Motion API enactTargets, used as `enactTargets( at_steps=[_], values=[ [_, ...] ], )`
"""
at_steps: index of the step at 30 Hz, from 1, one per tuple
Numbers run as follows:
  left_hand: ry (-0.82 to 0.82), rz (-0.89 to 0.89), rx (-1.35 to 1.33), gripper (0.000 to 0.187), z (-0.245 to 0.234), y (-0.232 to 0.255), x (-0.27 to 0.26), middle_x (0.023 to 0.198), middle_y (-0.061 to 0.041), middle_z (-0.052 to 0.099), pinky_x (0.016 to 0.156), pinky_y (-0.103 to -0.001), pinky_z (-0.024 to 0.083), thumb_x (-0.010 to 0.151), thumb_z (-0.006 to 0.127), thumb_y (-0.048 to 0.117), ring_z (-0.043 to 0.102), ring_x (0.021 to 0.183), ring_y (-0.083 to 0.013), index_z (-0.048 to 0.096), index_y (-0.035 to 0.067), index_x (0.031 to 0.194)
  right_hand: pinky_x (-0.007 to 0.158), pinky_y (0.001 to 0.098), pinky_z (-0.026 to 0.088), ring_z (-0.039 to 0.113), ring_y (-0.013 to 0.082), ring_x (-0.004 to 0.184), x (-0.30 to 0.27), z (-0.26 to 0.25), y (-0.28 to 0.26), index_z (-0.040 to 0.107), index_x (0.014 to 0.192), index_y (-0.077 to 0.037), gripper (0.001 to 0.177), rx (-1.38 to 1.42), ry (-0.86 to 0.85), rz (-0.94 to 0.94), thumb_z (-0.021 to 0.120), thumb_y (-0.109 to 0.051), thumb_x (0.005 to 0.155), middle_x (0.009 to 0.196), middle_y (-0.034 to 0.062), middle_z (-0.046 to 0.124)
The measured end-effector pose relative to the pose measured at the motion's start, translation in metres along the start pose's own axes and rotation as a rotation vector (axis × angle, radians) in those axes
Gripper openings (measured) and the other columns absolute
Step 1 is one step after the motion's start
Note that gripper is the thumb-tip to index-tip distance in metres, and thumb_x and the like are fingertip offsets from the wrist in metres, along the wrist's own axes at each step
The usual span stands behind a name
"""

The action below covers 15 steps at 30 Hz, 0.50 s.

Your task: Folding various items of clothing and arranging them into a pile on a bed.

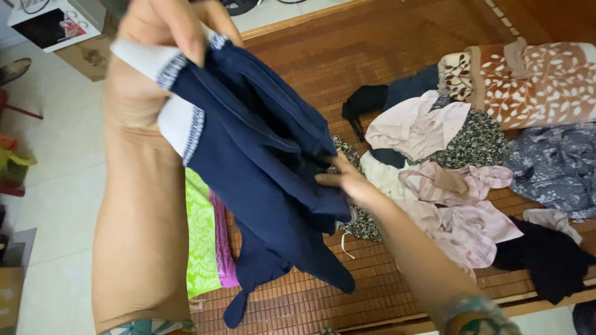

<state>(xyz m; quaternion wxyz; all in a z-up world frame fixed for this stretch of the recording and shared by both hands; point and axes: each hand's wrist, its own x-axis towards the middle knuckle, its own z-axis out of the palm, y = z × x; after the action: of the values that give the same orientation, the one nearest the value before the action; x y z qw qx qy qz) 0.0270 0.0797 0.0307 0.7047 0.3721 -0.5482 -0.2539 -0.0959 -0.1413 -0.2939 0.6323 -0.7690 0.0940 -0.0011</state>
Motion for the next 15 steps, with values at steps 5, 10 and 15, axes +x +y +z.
enactTargets(
  at_steps=[5, 10, 15],
  values=[
    [0.119, -0.067, -0.044, 0.024, -0.012, -0.005, -0.018, 0.1, -0.021, 0.068, 0.077, -0.027, 0.056, 0.086, 0.084, 0.0, 0.066, 0.085, -0.0213, 0.063, 0.002, 0.096, 0.095, 0.0377, 0.055, 0.065, 0.0251, 0.111, -0.003, -0.02, 0.043, 0.058, 0.138, -0.013, 0.072, 0.421, 0.039, 0.086, 0.078, 0.002, 0.07, 0.126, 0.0125, 0.058],
    [0.393, -0.157, 0.307, 0.023, -0.068, -0.011, -0.058, 0.101, -0.008, 0.068, 0.079, -0.026, 0.054, 0.084, 0.07, -0.012, 0.064, 0.086, -0.0141, 0.063, 0.005, 0.099, 0.087, 0.0355, 0.055, 0.068, 0.0259, 0.099, -0.031, -0.081, 0.037, 0.069, 0.127, -0.009, 0.056, -0.069, 0.195, -0.166, 0.082, -0.003, 0.073, 0.118, 0.0113, 0.06],
    [0.602, -0.319, 0.512, 0.032, -0.115, -0.035, -0.096, 0.096, -0.001, 0.066, 0.071, -0.026, 0.053, 0.079, 0.063, -0.015, 0.062, 0.081, -0.0109, 0.063, 0.01, 0.098, 0.081, 0.0354, 0.054, 0.069, 0.0289, 0.094, -0.074, -0.115, -0.007, 0.075, 0.104, -0.005, 0.034, -0.609, 0.387, -0.372, 0.087, -0.016, 0.074, 0.101, 0.0114, 0.068]
  ],
)
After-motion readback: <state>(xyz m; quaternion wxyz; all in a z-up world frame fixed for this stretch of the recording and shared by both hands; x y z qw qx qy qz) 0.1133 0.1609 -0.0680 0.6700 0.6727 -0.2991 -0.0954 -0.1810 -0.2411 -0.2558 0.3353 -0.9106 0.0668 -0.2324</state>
